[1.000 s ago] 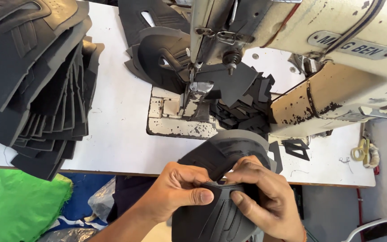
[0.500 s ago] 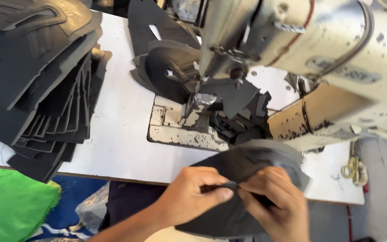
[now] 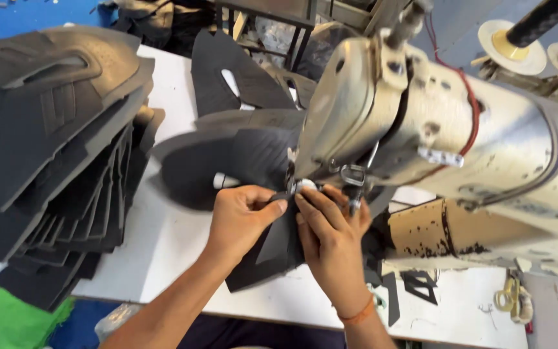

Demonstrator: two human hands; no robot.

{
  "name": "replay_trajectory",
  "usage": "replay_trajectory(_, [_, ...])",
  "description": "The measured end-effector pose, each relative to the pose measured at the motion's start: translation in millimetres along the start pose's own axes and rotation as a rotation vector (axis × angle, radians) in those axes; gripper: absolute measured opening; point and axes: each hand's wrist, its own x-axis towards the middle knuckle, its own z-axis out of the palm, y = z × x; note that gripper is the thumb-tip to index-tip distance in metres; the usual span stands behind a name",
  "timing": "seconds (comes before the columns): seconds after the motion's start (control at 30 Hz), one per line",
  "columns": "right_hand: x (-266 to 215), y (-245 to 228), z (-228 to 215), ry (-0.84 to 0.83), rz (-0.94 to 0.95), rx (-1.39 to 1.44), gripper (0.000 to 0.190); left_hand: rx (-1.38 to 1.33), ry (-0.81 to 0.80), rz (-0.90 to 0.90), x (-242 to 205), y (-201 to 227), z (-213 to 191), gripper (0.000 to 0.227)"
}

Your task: The person sews black rubber-like material pieces using a sewing machine. They repeatedly pick up a main piece, attach a smaller strip to it, and feed the assembly through the machine to stitch them together. The person handles the materials by hand, aligning them before sewing.

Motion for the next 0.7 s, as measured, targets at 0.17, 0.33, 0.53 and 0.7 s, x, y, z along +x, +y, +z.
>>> replay_trajectory(0.17, [2,13,14,0.001,0.083,0.063,0.028,-0.086,0.014,-0.094,15,-3,3,0.011])
replay_trajectory(0.33, [5,17,14,0.0,0.091,0.069,0.028,-0.172,0.004,-0.15,22,-5,4,0.011])
replay_trajectory(0.53, [8,19,15,0.035,0.08,0.119,0.027,-0.229,-0.007,-0.14,24,-5,2,0.009])
replay_trajectory(0.7, [8,20,13,0.039,0.044,0.132,0.026,-0.25,-0.026,-0.155,24,-8,2,0.01])
